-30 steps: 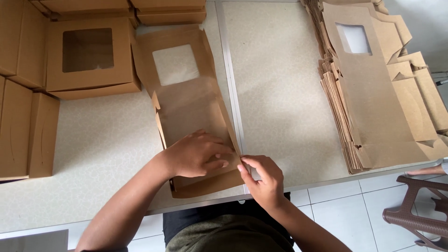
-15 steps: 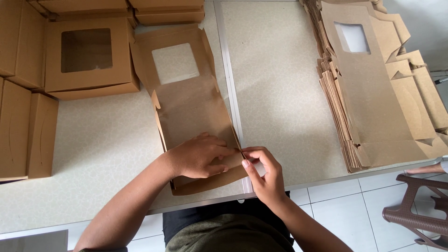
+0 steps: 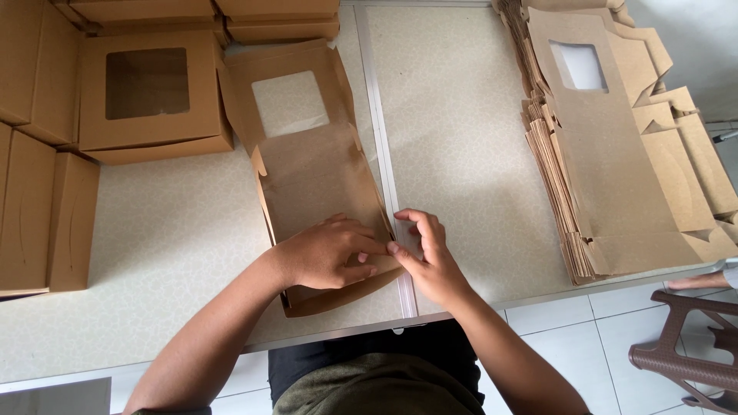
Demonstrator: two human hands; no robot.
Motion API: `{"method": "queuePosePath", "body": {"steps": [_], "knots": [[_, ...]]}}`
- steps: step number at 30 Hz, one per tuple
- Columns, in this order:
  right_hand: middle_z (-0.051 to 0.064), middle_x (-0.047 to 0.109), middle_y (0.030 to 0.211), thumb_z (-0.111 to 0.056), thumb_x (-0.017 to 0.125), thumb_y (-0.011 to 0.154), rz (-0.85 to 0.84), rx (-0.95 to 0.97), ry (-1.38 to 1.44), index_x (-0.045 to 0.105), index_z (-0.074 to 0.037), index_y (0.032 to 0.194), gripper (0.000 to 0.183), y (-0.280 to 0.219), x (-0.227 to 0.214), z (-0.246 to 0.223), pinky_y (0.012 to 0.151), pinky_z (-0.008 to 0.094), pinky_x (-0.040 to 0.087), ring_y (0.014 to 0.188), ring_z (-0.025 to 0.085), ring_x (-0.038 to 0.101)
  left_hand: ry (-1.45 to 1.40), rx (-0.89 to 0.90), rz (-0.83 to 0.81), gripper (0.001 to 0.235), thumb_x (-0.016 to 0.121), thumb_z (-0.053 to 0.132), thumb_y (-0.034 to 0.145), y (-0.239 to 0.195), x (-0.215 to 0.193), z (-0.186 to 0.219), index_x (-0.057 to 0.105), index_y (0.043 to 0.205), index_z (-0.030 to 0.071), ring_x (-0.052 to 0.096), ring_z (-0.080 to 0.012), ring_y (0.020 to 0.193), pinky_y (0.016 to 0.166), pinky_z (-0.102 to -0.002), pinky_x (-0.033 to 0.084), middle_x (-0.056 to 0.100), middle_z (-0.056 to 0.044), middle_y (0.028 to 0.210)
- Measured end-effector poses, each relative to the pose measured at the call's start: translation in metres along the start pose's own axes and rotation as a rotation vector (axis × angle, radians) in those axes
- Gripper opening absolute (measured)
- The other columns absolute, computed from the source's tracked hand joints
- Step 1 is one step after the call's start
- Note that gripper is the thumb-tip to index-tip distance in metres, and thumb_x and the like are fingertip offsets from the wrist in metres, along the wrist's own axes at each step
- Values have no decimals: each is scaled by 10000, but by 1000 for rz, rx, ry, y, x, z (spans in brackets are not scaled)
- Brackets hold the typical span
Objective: Assembling a cardboard box with a plastic window by folding along pre-scored lines and tucking in flaps.
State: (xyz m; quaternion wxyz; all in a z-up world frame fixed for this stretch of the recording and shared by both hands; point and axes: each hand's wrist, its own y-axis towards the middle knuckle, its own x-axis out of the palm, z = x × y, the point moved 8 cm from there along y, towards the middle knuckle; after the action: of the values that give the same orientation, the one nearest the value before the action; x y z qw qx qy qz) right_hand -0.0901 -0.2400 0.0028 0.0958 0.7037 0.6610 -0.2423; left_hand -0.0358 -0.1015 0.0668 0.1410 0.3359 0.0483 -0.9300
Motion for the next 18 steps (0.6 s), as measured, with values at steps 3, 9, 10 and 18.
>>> {"method": "queuePosePath", "body": {"steps": [3,9,10,18], "knots": [[93,445,1341,-297,679,981,17,-88,-110,476,-198,1422,495,6,-5,-16,1110,516,289,1240,380,423,-27,-5,26,187,638,215,934,-2,-8,2,786,935,102,701,-284,727,781,-434,510,673,-69,713],[16,540,547,-29,698,813,204,-314,-193,704,-157,1146,357,16,-22,-12,517,292,450,474,171,511,-16,-1,347,127,685,143,859,-8,-37,-10,772,899,58,679,-371,598,684,-465,540,667,-139,641],[16,540,547,-29,698,813,203,-316,-194,704,-157,1146,357,21,-24,-6,517,292,450,474,171,511,-15,-2,349,127,685,143,859,-10,-38,-17,772,899,58,679,-371,598,684,-465,540,667,-139,641],[25,466,486,22,603,745,318,-335,-246,681,-146,1153,448,35,-71,2,489,276,411,444,143,439,331,-221,886,219,721,315,953,-43,-78,-94,689,763,212,508,-185,479,610,-315,478,401,64,520]]}}
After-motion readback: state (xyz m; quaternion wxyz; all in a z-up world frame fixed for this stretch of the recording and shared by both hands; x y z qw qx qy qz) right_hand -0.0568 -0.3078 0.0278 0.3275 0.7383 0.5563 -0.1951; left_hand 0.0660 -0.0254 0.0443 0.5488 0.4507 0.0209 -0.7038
